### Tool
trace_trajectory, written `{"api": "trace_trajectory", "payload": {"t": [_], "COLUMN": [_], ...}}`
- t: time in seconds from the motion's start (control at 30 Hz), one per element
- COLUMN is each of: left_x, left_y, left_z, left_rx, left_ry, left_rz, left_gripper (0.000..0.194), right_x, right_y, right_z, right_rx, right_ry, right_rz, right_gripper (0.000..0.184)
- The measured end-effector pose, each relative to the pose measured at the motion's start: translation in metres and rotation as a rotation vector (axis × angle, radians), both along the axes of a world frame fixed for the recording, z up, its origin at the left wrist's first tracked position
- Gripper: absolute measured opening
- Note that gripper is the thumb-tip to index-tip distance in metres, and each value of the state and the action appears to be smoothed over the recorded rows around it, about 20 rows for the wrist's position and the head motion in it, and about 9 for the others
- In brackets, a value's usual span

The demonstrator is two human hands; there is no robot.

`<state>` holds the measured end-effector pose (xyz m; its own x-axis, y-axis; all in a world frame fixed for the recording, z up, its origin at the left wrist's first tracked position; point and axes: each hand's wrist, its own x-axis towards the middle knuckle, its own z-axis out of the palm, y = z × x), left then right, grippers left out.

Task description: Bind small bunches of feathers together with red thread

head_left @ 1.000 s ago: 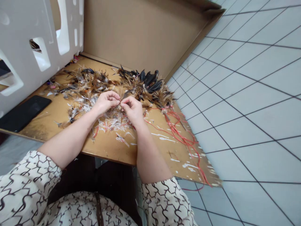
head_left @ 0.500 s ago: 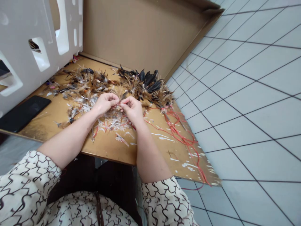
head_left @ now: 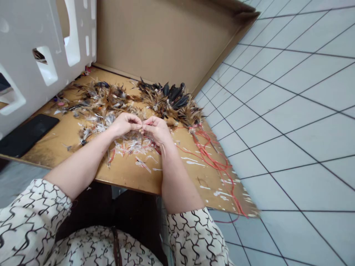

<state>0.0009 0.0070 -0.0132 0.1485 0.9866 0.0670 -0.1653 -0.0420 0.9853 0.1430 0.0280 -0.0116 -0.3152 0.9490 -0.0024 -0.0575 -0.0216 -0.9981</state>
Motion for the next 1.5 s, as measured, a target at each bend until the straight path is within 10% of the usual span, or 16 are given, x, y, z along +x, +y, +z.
{"api": "trace_trajectory", "payload": {"t": [0.63,1.1,1.5], "left_x": [-0.005,-0.003,0.001], "left_y": [0.001,0.002,0.000], "left_z": [0.003,0.001,0.000], "left_rx": [-0.252,-0.261,-0.191], "left_ry": [-0.199,-0.124,-0.181], "left_rz": [-0.005,-0.016,0.013], "left_gripper": [0.017,0.015,0.010], "right_x": [-0.005,-0.010,-0.010], "right_y": [-0.006,-0.008,-0.007], "right_z": [0.002,-0.008,-0.006], "right_rx": [0.294,0.957,0.984], "right_ry": [-0.095,-0.567,-0.515], "right_rz": [0.027,-0.125,-0.204], "right_gripper": [0.016,0.012,0.012]}}
